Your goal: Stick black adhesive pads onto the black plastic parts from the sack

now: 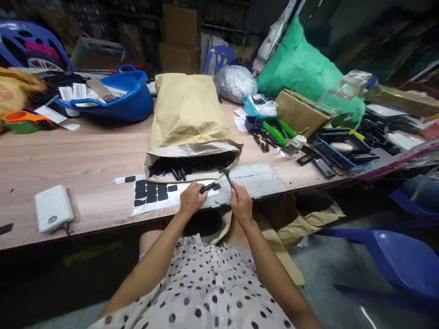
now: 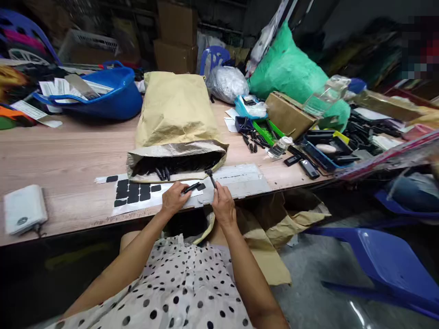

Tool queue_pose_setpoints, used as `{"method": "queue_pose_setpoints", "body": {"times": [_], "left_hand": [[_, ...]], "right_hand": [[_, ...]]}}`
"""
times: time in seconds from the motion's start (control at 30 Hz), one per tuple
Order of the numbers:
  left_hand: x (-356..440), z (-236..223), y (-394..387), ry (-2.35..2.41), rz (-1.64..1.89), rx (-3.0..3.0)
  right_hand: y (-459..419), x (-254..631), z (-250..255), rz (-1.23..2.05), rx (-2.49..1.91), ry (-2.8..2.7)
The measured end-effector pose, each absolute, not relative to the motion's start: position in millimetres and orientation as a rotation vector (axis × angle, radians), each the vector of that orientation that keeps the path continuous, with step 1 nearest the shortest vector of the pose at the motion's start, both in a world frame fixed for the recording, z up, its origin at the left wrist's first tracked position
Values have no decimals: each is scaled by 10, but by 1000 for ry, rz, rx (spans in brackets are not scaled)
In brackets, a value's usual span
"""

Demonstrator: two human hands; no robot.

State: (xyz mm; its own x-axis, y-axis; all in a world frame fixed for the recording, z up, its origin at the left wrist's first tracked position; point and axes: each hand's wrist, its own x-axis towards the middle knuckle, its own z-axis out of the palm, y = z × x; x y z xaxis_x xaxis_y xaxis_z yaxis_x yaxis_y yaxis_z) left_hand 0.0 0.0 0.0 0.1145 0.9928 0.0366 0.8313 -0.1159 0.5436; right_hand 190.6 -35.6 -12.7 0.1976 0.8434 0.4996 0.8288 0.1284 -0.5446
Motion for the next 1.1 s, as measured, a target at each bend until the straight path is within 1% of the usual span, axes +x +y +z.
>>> {"method": "queue_pose_setpoints", "body": {"times": [0.27,0.6,0.8,0.97,1.1], "left_hand": [[-18,25,10,1723,581,1972],[-11,66,19,1709,563,1949],[-1,106,15,1715,546,1933],[4,122,12,1727,550,1916],[14,138,1,1729,556,1909]], "right_hand": [[-617,1754,-50,294,-1513,-1755],[-637,1682,-22,293,-1531,-1762],[-676,1588,67,332,-1440,-1778],[-707,1551,22,372,-1457,-1788],[-611,1659,28,294,-1528,-1750]]}}
